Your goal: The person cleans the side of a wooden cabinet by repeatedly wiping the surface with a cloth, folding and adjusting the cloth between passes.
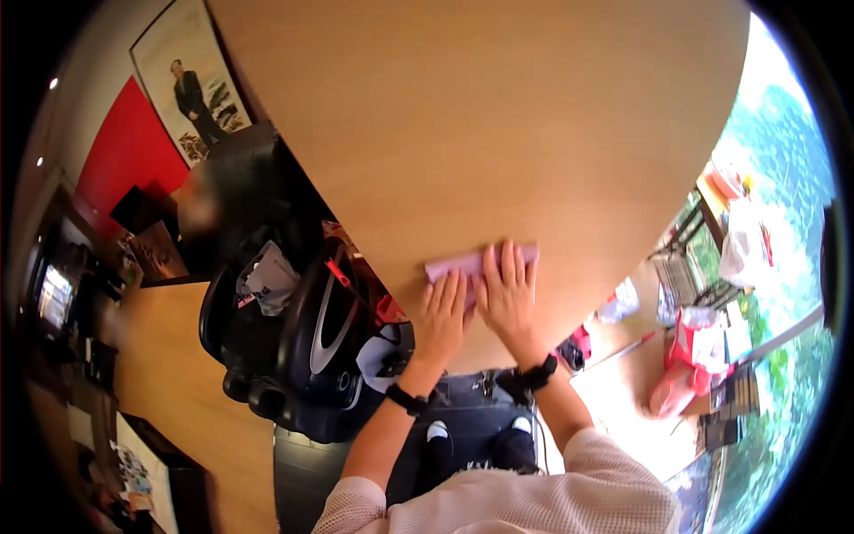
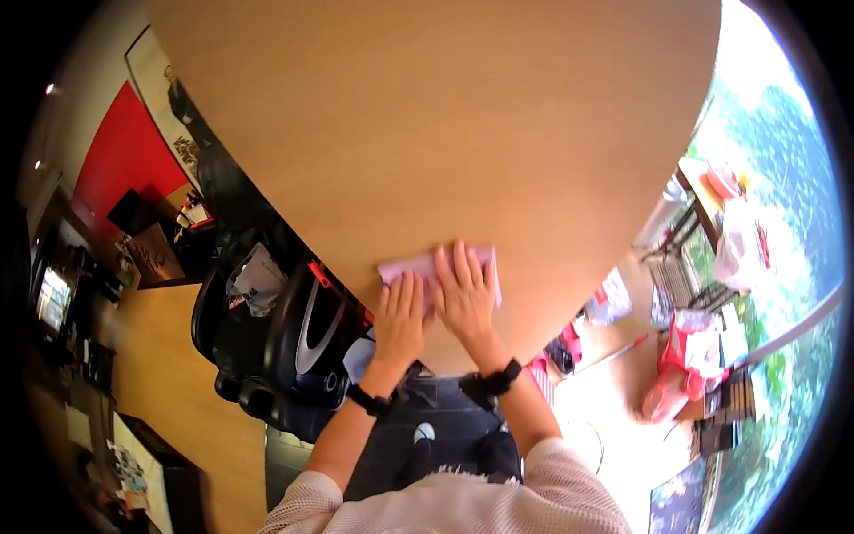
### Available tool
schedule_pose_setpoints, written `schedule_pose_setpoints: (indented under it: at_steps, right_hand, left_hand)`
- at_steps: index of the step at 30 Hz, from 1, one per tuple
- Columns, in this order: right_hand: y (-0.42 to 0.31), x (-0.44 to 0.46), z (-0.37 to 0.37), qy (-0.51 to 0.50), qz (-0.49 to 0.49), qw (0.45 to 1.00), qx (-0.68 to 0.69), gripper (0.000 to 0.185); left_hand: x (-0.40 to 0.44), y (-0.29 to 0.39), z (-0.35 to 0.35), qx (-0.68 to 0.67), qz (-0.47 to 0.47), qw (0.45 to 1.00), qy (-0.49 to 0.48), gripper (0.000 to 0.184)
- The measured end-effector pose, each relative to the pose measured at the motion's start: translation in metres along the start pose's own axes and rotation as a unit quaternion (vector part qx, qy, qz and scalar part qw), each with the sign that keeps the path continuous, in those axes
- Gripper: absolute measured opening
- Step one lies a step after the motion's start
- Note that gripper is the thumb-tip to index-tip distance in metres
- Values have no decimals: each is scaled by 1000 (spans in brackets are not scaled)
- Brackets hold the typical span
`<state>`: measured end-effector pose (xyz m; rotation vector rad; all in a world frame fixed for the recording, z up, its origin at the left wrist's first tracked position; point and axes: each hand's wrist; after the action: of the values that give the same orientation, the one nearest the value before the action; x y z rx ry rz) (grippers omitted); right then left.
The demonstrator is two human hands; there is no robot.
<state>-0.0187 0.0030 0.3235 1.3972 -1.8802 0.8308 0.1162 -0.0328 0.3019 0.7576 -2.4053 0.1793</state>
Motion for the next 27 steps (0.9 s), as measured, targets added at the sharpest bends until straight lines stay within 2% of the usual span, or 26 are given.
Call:
schedule_pose_setpoints:
  at_steps: [4, 6, 9, 10, 11, 12, 14, 16, 18, 21, 22, 25, 27]
  right_hand:
    - [11, 85, -49, 128, 15, 991, 28, 50]
    - [14, 124, -84, 192, -14, 978, 76, 50]
    - [26, 137, -83, 277, -93, 944, 152, 49]
    - [30, 126, -84, 219, -111, 960, 133, 45]
    - [33, 110, -73, 193, -91, 975, 70, 44]
    - [37, 91, -55, 167, -70, 983, 7, 44]
    - [51, 38, -25, 113, -49, 992, -29, 43]
    - [67, -20, 3, 28, -30, 999, -17, 40]
    - [78, -74, 30, -19, -20, 1000, -1, 40]
    - [90, -89, 37, -51, -38, 998, 12, 43]
    - [94, -90, 35, -62, -48, 997, 19, 45]
    - [84, -32, -16, -55, -5, 997, 45, 50]
    - [89, 19, -39, 2, 0, 999, 47, 55]
  left_hand:
    - [83, 22, -78, 9, 30, 999, 41, 68]
    - [116, 39, -112, 34, 35, 996, 81, 68]
    - [134, 36, -87, 51, 21, 977, 204, 68]
    - [127, 45, -84, -17, -73, 993, 90, 68]
    - [124, 61, -95, -62, -176, 982, -19, 68]
    - [105, 51, -52, -26, -127, 991, 37, 68]
    - [64, 30, 34, 73, -13, 984, 163, 66]
    - [23, 41, 66, 40, 10, 992, 122, 63]
    - [-15, 46, 106, -34, -21, 998, 56, 61]
    - [-24, 65, 113, -20, -12, 997, 72, 59]
    - [-23, 70, 114, -24, -43, 998, 40, 56]
    - [12, 77, 110, 49, -55, 997, 17, 51]
    - [61, 83, 82, 72, -53, 993, 80, 48]
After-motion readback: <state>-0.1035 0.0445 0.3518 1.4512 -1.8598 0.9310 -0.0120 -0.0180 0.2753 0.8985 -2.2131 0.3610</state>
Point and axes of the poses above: each hand's wrist, its own x-axis towards the middle knuckle, its own z-axis out of the palm, y = z × x, and after that the axes turned 8 degrees about -x, right-handed
